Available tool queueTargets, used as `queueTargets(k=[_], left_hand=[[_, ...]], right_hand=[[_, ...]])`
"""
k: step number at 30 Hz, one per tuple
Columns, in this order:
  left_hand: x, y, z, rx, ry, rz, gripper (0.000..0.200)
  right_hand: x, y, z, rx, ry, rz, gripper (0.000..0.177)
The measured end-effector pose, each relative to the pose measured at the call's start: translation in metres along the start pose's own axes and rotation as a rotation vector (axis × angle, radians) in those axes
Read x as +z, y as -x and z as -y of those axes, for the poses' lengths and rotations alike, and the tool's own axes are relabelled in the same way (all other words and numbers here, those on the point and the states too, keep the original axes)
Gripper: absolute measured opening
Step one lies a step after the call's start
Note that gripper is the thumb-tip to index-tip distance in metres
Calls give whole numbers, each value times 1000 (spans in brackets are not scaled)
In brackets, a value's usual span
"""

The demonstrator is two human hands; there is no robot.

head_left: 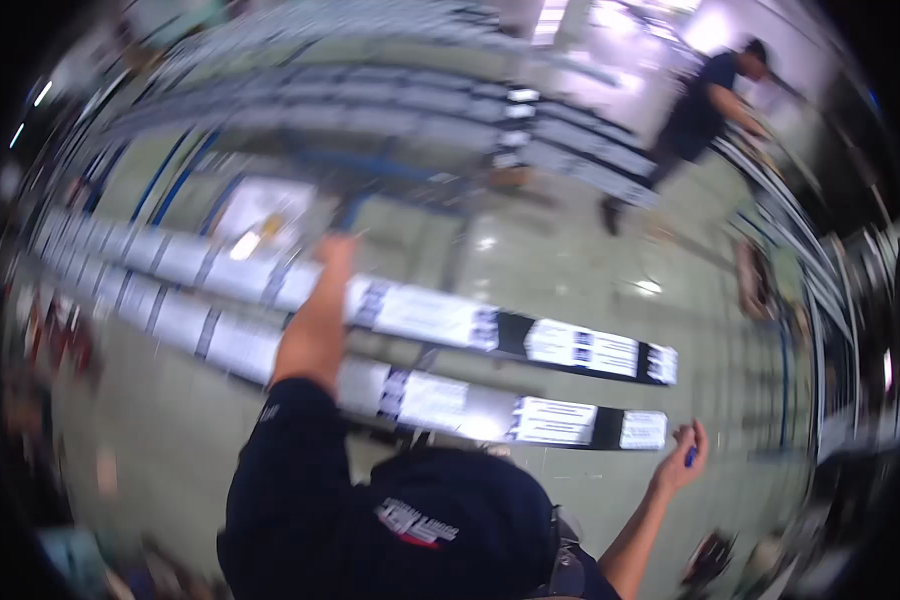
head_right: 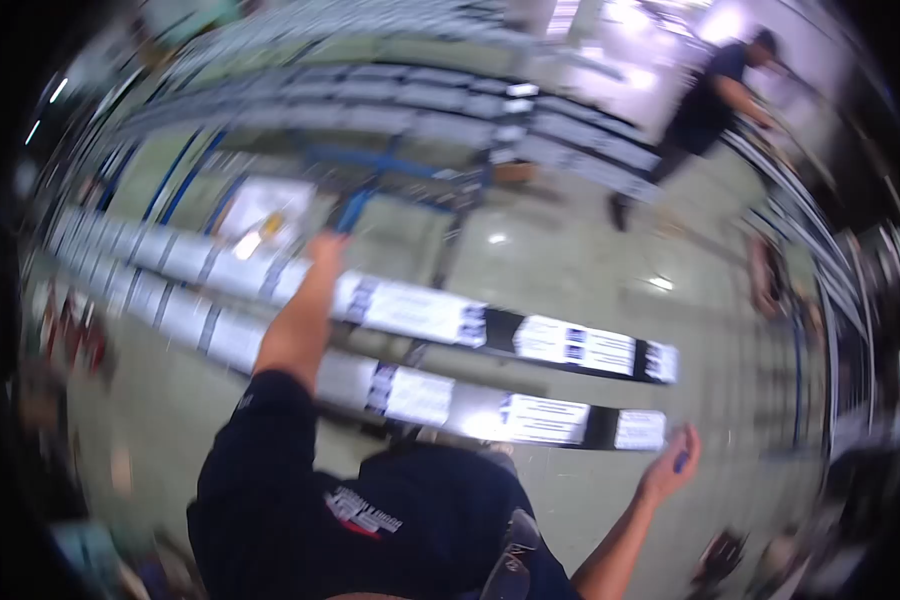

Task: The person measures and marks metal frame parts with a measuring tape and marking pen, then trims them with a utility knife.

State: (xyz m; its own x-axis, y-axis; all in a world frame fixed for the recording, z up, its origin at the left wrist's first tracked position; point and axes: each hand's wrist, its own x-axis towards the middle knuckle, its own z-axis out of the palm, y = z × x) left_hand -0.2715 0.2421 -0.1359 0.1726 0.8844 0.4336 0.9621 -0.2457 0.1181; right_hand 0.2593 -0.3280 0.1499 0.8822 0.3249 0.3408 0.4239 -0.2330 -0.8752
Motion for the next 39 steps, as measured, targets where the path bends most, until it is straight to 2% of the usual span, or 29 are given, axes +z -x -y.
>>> queueTargets(k=[1, 2, 3, 4, 5, 6, 7, 8, 9, 11, 12, 15, 17, 19, 20, 21, 23, 24, 26, 29, 31, 33, 36, 38, 39], left_hand=[[30, -10, 23, -58, 57, 76, 38], [-20, -22, 1, -316, 142, 205, 40], [-16, -31, 9, -241, -75, 233, 40], [53, -50, 46, -231, -165, 272, 36], [61, -94, 12, -167, -141, 245, 36], [42, -66, 30, -535, 354, 159, 30], [22, -40, 51, -904, 856, 84, 27], [-7, -53, 27, -1273, 1360, 4, 29], [-28, -50, 11, -1262, 1361, 6, 29], [-46, -50, -8, -1392, 1299, -61, 39], [-44, -50, -6, -1362, 1394, -5, 42], [-35, -47, -1, -1375, 1288, 33, 42], [-23, -47, 11, -1292, 1389, 7, 38], [-37, -44, -1, -1326, 1334, -35, 33], [-61, -43, -9, -1309, 1339, 74, 29], [-79, -42, -23, -1301, 1343, 74, 29], [-115, -42, -61, -1378, 1491, -59, 38], [-116, -30, -64, -1143, 1708, 17, 37], [-125, -8, -89, -856, 1915, 162, 33], [-195, 38, -171, -617, 1878, 356, 34], [-216, 73, -211, -448, 1831, 503, 35], [-244, 104, -250, -432, 1866, 694, 28], [-262, 139, -289, -272, 1865, 922, 21], [-284, 152, -311, -238, 1883, 1025, 22], [-296, 154, -317, -191, 1875, 1098, 24]], right_hand=[[-7, 4, 5, 51, 37, 17, 26], [-13, 9, 7, 50, 42, 1, 25], [-18, 13, 7, 50, 43, 0, 24], [-26, 16, 8, 61, 39, -104, 24], [-32, 18, 9, 59, 44, -67, 23], [-35, 19, 8, 54, 49, -4, 23], [-36, 21, 9, 61, 45, -36, 23], [-36, 23, 12, 64, 25, -53, 22], [-35, 25, 14, 66, 4, -60, 22], [-30, 32, 18, 73, -14, -51, 22], [-27, 34, 19, 74, -29, -38, 22], [-16, 40, 11, 31, 17, -8, 22], [-7, 41, 9, 39, -11, 0, 23], [1, 40, 9, 47, -31, 8, 23], [6, 39, 11, 37, -45, 25, 24], [10, 39, 14, 27, -57, 42, 24], [22, 38, 25, 8, -91, 39, 25], [28, 38, 30, 25, -148, 77, 26], [43, 40, 43, 42, -207, 109, 26], [65, 49, 69, 138, -293, 223, 26], [77, 52, 79, -47, -189, 294, 25], [86, 57, 89, -53, -236, 374, 26], [96, 70, 93, -12, -305, 449, 24], [104, 78, 85, 230, -624, 470, 20], [103, 80, 84, 233, -629, 469, 20]])
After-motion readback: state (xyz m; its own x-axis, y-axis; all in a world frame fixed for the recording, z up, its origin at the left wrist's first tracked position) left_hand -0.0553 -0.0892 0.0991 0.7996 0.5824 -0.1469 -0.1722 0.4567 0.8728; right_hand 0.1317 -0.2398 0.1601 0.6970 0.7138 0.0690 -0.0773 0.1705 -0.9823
